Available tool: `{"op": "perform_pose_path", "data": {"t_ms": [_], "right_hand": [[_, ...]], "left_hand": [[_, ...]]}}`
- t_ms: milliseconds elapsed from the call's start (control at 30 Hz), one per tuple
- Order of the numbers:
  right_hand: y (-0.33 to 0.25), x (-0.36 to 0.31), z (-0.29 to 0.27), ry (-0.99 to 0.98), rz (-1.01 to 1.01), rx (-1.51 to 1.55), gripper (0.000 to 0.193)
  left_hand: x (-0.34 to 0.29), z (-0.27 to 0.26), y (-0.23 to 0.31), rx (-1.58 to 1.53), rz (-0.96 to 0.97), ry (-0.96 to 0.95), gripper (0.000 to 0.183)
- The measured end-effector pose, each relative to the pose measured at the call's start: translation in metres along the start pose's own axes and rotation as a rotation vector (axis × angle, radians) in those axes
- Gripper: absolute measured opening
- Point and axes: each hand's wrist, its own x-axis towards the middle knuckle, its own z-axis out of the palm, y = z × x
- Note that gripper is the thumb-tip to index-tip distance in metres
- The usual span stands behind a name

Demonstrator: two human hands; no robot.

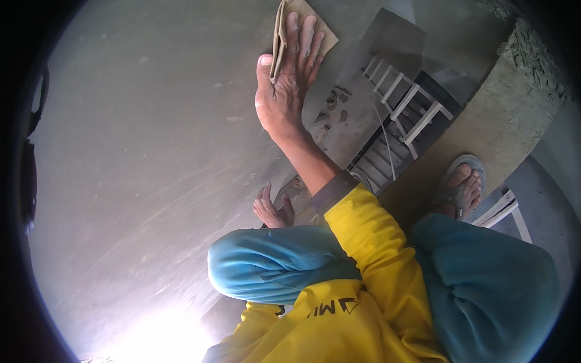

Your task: The person smooths a freshly plastered wall using a sponge and trowel. They repeatedly rub the surface in circular and linear motions, occasionally pausing to check the texture. The person works on a vertical wall section while standing on a scaffold.

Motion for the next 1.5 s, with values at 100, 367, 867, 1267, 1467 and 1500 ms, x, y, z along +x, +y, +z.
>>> {"op": "perform_pose_path", "data": {"t_ms": [100,367,867,1267,1467,1500], "right_hand": [[-0.009,-0.002,0.005,-0.027,0.048,0.025,0.082],[-0.007,0.008,-0.004,0.022,-0.071,-0.028,0.08],[-0.006,0.012,-0.003,0.047,-0.143,-0.067,0.079],[0.002,0.011,-0.002,0.058,-0.132,-0.07,0.078],[-0.004,0.012,0.0,0.052,-0.165,-0.023,0.078],[-0.005,0.011,0.001,0.049,-0.162,-0.017,0.078]], "left_hand": [[0.006,-0.008,-0.009,-0.37,-0.165,0.242,0.046],[0.031,0.007,-0.009,-0.4,-0.078,0.487,0.041],[0.038,0.0,-0.002,-0.228,0.098,0.485,0.047],[0.031,-0.001,0.015,-1.017,-0.566,0.277,0.011],[0.031,-0.013,0.009,-1.792,-1.1,0.174,0.015],[0.031,-0.016,0.007,-1.896,-1.164,0.162,0.017]]}}
